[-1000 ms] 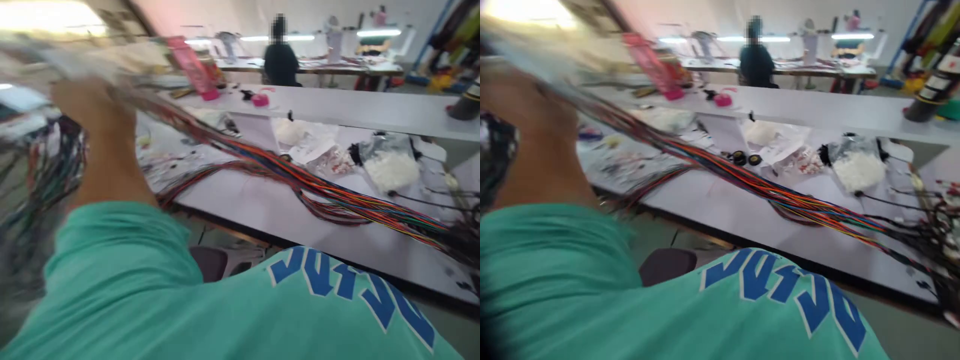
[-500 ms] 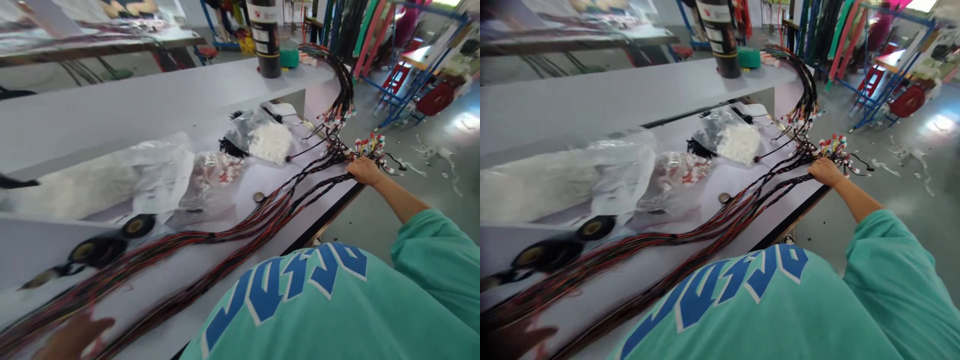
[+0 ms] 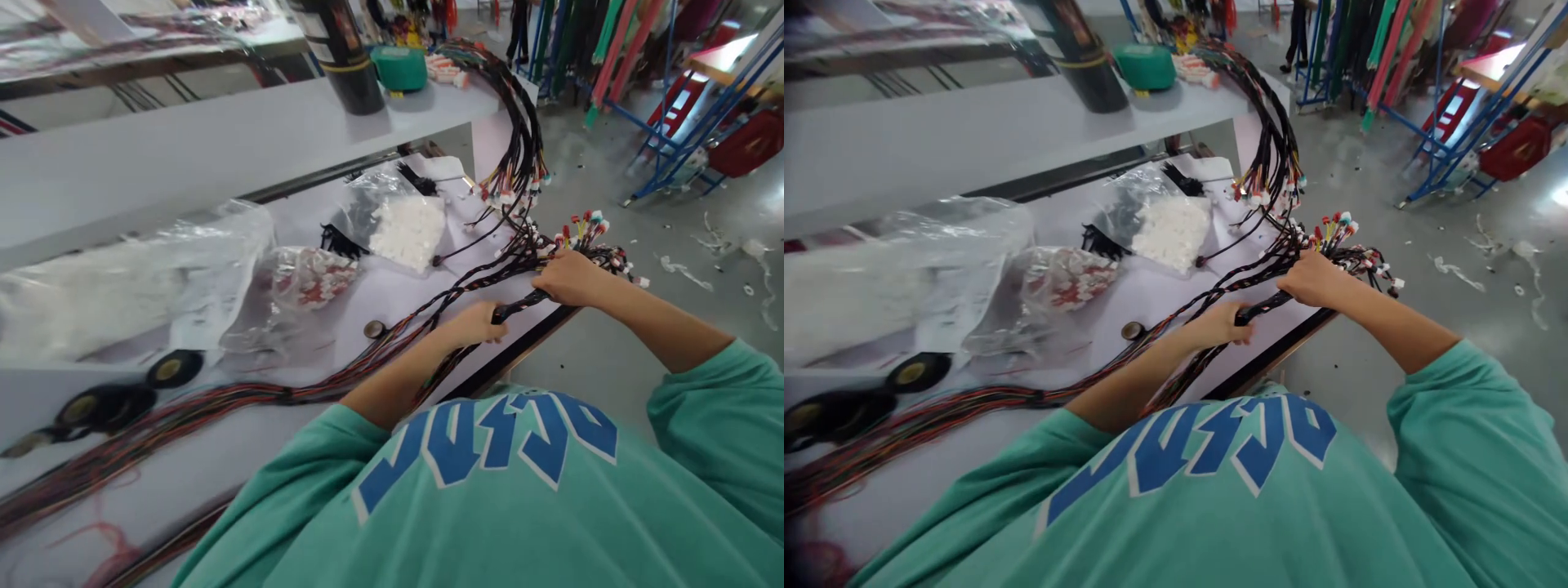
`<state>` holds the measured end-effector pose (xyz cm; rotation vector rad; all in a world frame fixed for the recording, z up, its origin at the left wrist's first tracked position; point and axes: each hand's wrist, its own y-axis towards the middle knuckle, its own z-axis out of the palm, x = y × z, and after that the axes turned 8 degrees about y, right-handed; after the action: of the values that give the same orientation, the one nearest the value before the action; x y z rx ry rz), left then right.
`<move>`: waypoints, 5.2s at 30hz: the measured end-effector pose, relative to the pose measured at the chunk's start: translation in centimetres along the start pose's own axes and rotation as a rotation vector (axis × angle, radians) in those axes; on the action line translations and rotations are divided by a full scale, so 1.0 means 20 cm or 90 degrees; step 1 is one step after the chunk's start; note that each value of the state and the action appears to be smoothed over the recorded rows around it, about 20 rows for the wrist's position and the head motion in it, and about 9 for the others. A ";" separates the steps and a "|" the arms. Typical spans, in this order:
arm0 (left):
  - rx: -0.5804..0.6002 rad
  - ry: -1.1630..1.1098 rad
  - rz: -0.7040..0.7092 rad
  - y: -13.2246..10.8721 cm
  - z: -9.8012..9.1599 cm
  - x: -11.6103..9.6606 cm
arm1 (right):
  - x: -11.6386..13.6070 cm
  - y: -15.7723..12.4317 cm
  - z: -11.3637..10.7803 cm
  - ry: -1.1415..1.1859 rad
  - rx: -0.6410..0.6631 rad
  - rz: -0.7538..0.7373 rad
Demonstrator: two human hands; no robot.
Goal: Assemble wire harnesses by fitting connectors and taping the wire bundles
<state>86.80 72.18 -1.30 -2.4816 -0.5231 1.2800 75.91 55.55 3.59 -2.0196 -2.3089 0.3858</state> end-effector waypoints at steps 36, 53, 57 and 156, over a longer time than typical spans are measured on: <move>0.127 0.338 0.102 0.07 0.25 -0.11 | 0.05 -0.34 0.32 0.311 0.105 0.065; -0.021 -0.144 -0.026 0.72 0.28 -0.21 | -0.64 -0.26 0.45 0.248 0.225 0.173; -0.044 -0.106 -0.072 0.75 0.30 -0.20 | -0.64 -0.18 0.55 0.257 0.238 0.171; 0.176 -0.636 -0.139 0.26 -0.12 0.23 | -0.17 0.37 0.38 0.322 -0.170 -0.172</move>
<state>92.12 69.42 -5.40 -1.3797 -0.7245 2.2445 82.08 51.94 -4.94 -1.6065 -2.3301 -0.4197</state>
